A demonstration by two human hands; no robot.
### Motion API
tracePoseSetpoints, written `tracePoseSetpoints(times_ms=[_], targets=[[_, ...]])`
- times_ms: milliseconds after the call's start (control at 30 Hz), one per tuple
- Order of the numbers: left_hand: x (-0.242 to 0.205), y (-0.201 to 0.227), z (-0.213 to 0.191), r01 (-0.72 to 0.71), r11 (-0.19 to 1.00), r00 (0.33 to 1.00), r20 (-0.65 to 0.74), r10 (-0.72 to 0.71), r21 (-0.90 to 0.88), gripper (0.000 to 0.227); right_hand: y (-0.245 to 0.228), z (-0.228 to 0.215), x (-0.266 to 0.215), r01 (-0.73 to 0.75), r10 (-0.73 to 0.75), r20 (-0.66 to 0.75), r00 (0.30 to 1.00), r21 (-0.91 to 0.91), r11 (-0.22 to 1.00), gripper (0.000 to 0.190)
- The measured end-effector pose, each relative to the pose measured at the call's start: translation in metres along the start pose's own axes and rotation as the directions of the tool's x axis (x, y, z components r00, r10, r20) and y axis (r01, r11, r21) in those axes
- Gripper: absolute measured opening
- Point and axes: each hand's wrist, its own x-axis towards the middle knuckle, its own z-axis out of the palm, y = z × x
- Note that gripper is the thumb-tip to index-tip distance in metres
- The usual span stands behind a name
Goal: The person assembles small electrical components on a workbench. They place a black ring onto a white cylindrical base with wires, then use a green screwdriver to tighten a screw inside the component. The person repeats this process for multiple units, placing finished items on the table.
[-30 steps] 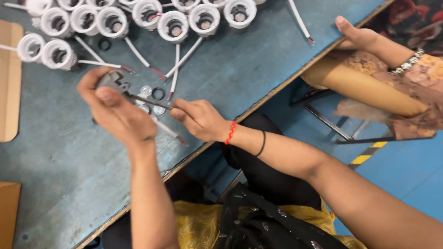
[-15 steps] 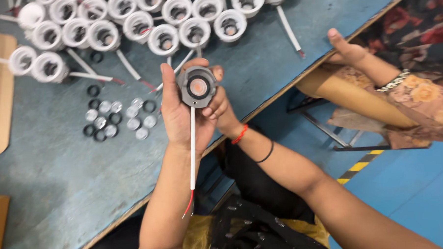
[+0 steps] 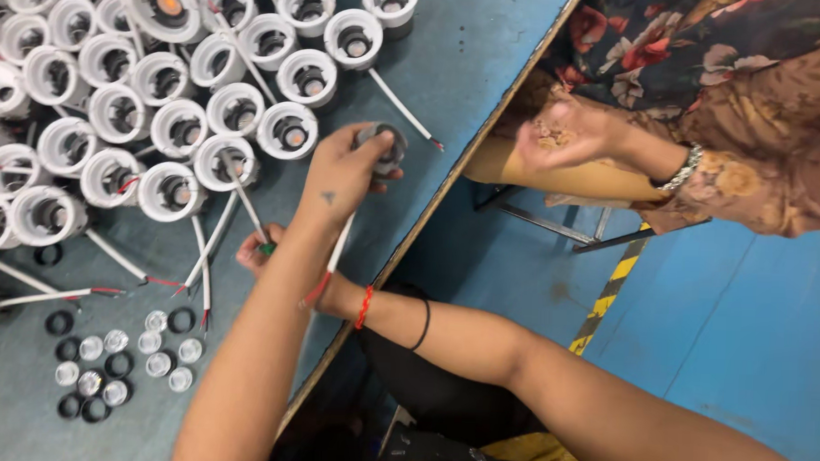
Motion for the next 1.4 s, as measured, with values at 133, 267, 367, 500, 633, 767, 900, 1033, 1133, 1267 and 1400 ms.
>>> tracePoseSetpoints(times_ms=[133,267,367,500,633,767,900,1033,1133,1267,1400], targets=[[0.037,0.015,0.021,-0.159,0.899,0.976,-0.07,0.204,0.409,0.04,-0.006,0.004,0.008,-0.224,0.232,0.038,0.972,-0.148,0.963,0.045],[0.069,0.024,0.035,-0.15,0.92,0.971,-0.12,0.205,0.362,0.041,-0.01,0.01,0.013,-0.094,0.124,0.109,0.986,-0.25,0.964,0.046],[0.088,0.021,0.046,-0.108,0.932,0.974,-0.151,0.169,0.346,0.038,-0.013,0.01,0.011,-0.138,0.166,0.124,0.978,-0.208,0.968,0.047],[0.11,0.01,0.052,-0.033,0.999,0.982,-0.184,0.04,0.041,0.034,-0.018,0.013,0.005,-0.105,0.141,0.106,0.984,-0.29,0.951,0.045],[0.121,-0.003,0.059,-0.136,0.991,0.963,-0.237,0.129,-0.012,0.031,-0.036,-0.001,0.004,-0.12,0.165,0.091,0.982,-0.37,0.921,0.045],[0.119,-0.01,0.064,-0.074,0.995,0.958,-0.272,0.088,0.059,0.031,-0.057,-0.005,0.005,-0.124,0.173,0.084,0.981,-0.413,0.902,0.046],[0.117,-0.012,0.069,-0.085,0.995,0.96,-0.264,0.096,0.055,0.032,-0.067,0.002,0.003,-0.119,0.181,0.105,0.978,-0.431,0.895,0.046],[0.116,-0.013,0.069,-0.132,0.991,0.956,-0.26,0.135,0.033,0.03,-0.073,0.004,0.003,-0.097,0.164,0.119,0.979,-0.432,0.897,0.046],[0.112,-0.015,0.066,-0.092,0.995,0.963,-0.253,0.097,0.033,0.032,-0.074,0.004,0.003,-0.162,0.235,0.129,0.963,-0.418,0.894,0.046],[0.107,-0.013,0.066,-0.086,0.996,0.968,-0.235,0.086,0.01,0.033,-0.072,0.006,0.002,-0.139,0.2,0.137,0.97,-0.358,0.923,0.045],[0.103,-0.008,0.065,-0.09,0.996,0.971,-0.225,0.085,-0.012,0.035,-0.068,0.006,0.002,-0.132,0.194,0.131,0.972,-0.379,0.916,0.045]])
